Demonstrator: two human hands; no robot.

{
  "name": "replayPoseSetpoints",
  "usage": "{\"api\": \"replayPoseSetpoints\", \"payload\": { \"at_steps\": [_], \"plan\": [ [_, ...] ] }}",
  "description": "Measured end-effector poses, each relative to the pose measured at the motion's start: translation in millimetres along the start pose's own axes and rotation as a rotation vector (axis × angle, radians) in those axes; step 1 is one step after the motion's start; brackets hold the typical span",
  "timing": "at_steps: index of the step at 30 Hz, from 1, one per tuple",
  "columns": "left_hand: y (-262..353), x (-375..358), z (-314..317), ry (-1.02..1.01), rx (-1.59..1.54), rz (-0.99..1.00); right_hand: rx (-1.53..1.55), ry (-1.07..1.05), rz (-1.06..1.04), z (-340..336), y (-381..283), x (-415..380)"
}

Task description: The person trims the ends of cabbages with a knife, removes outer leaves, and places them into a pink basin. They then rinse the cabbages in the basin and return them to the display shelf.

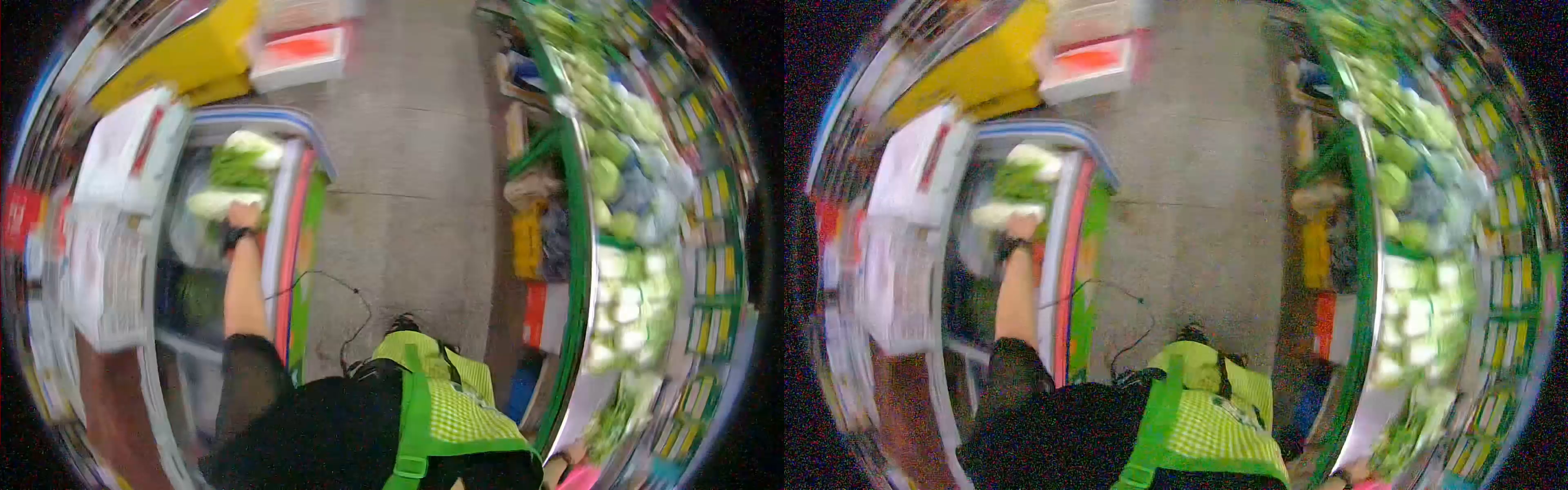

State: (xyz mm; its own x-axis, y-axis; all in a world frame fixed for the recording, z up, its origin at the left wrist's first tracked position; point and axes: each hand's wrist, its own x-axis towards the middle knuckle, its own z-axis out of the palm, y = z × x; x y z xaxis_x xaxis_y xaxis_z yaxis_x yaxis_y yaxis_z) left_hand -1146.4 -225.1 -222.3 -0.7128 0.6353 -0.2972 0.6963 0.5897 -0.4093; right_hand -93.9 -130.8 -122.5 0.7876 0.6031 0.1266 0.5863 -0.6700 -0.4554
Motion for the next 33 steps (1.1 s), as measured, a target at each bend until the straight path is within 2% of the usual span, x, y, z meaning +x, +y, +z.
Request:
{"api": "replayPoseSetpoints", "payload": {
  "at_steps": [2, 3, 4, 5, 6, 7, 8, 10, 11, 13, 15, 18, 21, 23, 25, 27, 29, 31, 32, 33],
  "plan": [
    [16, -28, -57, -0.136, -0.297, -0.328, -0.022, -0.028, 0.069, -6, 7, -11],
    [-10, 8, -4, 0.458, -0.272, 0.286, -0.025, -0.031, 0.120, -7, 3, -21],
    [-34, 41, 46, 1.181, 0.140, 0.705, -0.041, -0.014, 0.202, -18, -4, -37],
    [-14, 38, 29, 0.953, -0.226, 0.479, 0.408, 0.009, 0.187, -8, 12, -47],
    [28, 26, -9, 0.824, -0.541, 0.277, 0.277, 0.178, 0.217, -3, 3, -50],
    [63, 17, -45, 0.733, -0.791, 0.143, 0.436, 0.170, 0.293, -3, -15, -60],
    [96, 8, -75, 0.669, -0.966, 0.109, 0.433, 0.152, 0.317, -6, -16, -64],
    [163, -21, -129, 0.561, -1.184, 0.161, 0.447, 0.145, 0.371, 2, 20, -71],
    [177, 11, -105, 0.693, -0.975, 0.336, 0.488, 0.157, 0.370, 14, 46, -68],
    [259, -49, -185, 0.125, -1.324, 0.307, 0.541, 0.177, 0.387, 24, 73, -69],
    [349, -64, -196, 0.059, -1.511, 0.532, 0.630, 0.154, 0.490, 24, 76, -71],
    [458, -154, -277, -0.107, -1.464, 0.799, 0.670, 0.182, 0.522, 26, 92, -69],
    [560, -217, -315, -0.297, -1.407, 0.974, 0.641, 0.153, 0.612, 28, 107, -60],
    [621, -270, -338, -0.176, -1.309, 1.204, 0.963, 0.177, 0.768, 8, 85, -57],
    [689, -300, -342, -0.283, -1.265, 1.312, 0.983, 0.152, 0.781, 10, 102, -54],
    [752, -322, -339, -0.278, -1.132, 1.311, 0.919, 0.168, 0.788, 0, 99, -54],
    [796, -350, -346, -0.201, -1.102, 1.359, 1.040, 0.210, 0.847, -13, 89, -54],
    [857, -352, -321, 0.194, -1.078, 1.407, 0.995, 0.239, 0.846, -10, 109, -61],
    [872, -358, -325, 0.524, -0.970, 1.487, 1.024, 0.255, 0.888, -14, 109, -63],
    [873, -375, -338, 0.521, -0.965, 1.494, 1.055, 0.272, 0.929, -17, 108, -64]
  ]
}}
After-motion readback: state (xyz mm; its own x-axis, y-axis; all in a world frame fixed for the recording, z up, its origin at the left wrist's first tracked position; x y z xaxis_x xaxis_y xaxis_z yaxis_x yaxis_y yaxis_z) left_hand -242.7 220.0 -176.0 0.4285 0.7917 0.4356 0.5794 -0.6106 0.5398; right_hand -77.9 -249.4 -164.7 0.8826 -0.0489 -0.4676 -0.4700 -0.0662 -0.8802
